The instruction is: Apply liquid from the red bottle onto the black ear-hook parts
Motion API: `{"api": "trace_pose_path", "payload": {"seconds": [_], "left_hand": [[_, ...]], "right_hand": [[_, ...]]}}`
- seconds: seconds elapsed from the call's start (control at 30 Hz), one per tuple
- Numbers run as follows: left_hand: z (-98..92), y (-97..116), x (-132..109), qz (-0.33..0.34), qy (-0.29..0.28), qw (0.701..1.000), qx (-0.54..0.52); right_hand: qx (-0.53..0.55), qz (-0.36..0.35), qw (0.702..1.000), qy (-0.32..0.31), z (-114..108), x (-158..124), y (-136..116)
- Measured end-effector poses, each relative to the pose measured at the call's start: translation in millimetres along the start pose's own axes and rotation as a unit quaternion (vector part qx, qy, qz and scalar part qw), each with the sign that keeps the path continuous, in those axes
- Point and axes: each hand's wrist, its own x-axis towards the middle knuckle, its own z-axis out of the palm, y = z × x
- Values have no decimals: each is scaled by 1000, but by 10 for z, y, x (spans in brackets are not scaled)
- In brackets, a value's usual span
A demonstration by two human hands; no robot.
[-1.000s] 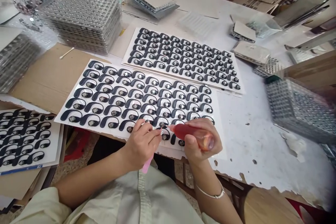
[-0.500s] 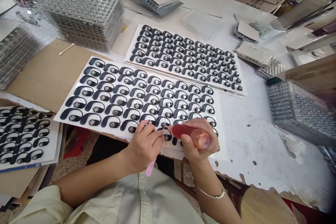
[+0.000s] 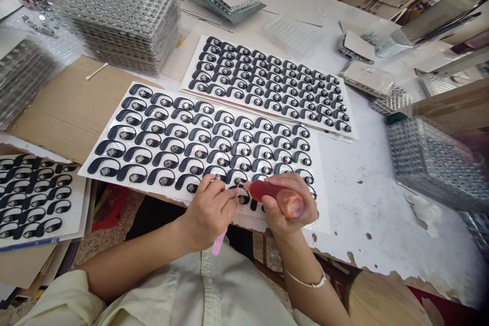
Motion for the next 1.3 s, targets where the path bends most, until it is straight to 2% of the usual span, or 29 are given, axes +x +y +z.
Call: {"api": "trace_pose_path", "payload": {"seconds": [0.13,1.0,1.17,1.3], "left_hand": [[4,-3,-20,-3,-10,1000,-3],[23,-11,-43,-9,-13,1000,-9],[22,-3,-43,-9,-10,1000,-9],[21,-3,-47,-7,-8,1000,-15]], "right_hand": [[-3,-16,1000,17,10,7,11],[-30,-9,999,22,9,20,23],[-31,10,999,41,11,4,26],[-26,7,996,82,0,-12,38]]}}
